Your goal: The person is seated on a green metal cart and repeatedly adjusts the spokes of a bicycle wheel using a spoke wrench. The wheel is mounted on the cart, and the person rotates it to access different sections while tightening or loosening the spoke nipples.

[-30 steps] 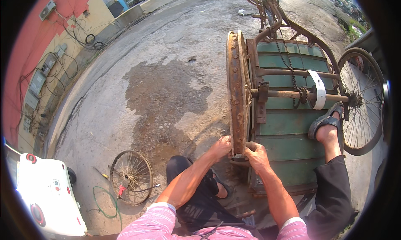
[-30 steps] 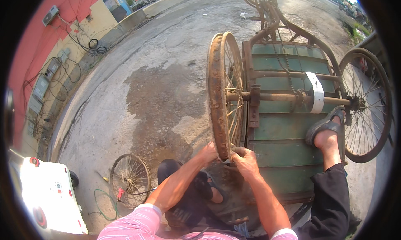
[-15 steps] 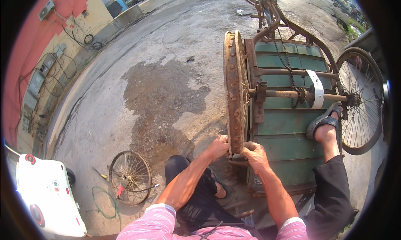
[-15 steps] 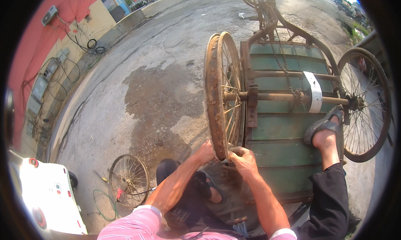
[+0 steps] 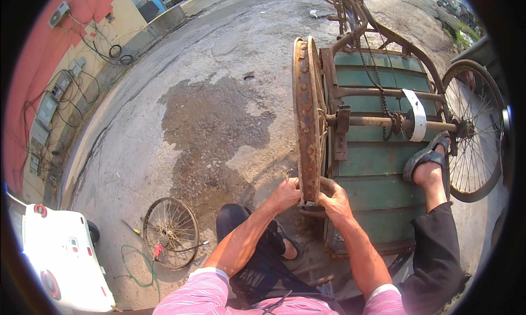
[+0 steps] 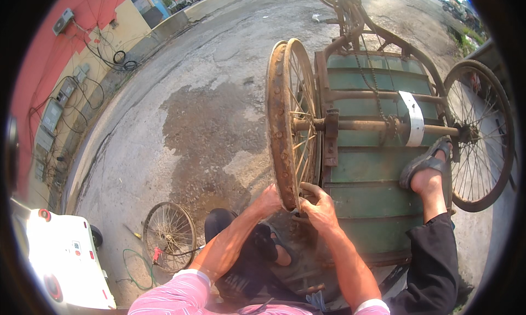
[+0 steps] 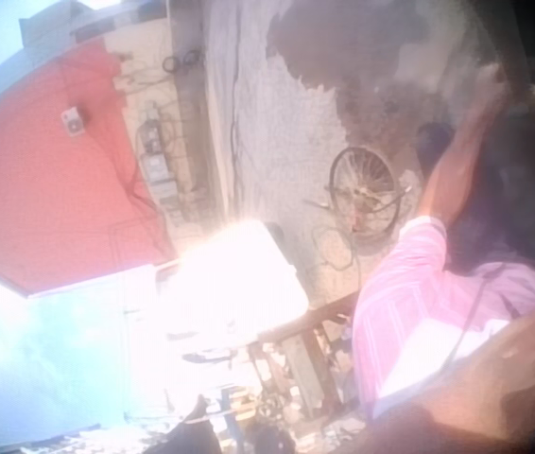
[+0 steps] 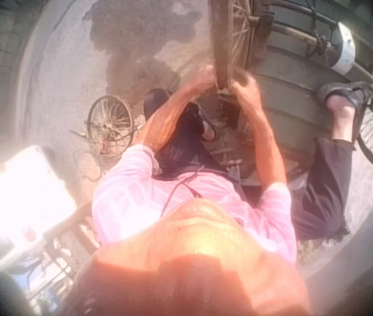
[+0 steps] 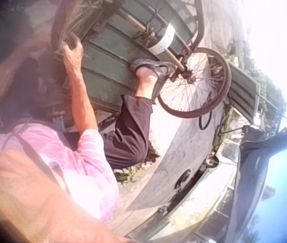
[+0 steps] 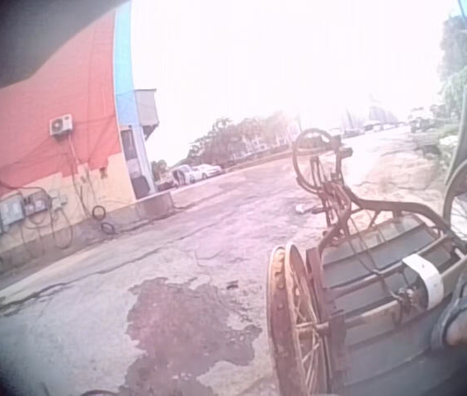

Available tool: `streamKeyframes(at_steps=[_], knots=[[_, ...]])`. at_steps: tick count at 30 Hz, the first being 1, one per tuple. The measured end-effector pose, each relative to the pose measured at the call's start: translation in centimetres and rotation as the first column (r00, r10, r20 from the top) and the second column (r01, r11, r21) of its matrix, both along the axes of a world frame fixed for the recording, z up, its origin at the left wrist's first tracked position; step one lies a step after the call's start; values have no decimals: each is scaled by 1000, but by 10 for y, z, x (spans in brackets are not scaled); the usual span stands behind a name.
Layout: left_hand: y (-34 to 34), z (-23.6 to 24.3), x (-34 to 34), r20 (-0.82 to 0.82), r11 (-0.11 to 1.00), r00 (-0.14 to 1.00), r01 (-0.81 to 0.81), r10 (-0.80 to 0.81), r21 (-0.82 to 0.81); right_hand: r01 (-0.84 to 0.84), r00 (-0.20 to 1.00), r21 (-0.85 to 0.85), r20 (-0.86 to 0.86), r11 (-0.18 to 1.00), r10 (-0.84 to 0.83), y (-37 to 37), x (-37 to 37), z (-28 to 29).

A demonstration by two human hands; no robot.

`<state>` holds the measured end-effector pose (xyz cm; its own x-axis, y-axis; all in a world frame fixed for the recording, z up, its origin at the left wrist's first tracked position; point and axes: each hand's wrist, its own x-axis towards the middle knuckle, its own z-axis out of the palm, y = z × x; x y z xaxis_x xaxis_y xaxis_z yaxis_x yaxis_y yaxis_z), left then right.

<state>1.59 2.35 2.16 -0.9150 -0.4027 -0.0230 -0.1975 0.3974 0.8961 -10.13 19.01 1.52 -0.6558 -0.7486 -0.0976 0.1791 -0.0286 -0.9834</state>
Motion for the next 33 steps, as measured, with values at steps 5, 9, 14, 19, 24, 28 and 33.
streamKeyframes(at_steps=[5, 9, 14, 19, 24, 28, 33], knots=[[-8, 10, 4, 230, 937, 973, -76, -5, 342, -179, 983, 106, -14, 978, 181, 1, -7, 26], [-3, 37, -1, 218, 969, 976, -64, 11, 238, -153, 979, -6, 138, 988, 152, 5, -10, 32], [6, 22, -3, 126, 888, 989, -123, 74, 443, -193, 964, -51, 175, 980, 199, 8, -20, 14], [-5, -2, 4, 158, 903, 984, -137, 79, 406, -148, 972, -54, 177, 988, 155, 6, -16, 14], [-10, -6, 8, 211, 910, 973, -173, 98, 378, -63, 998, -50, -24, 997, 62, 5, -13, 5], [-21, -12, 16, 187, 885, 982, -97, 12, 454, -46, 993, 27, -105, 999, 49, -1, -13, 7], [-25, 2, 12, 187, 964, 970, 110, -158, 242, -51, 983, -78, -180, 996, 37, 3, -17, 6]])
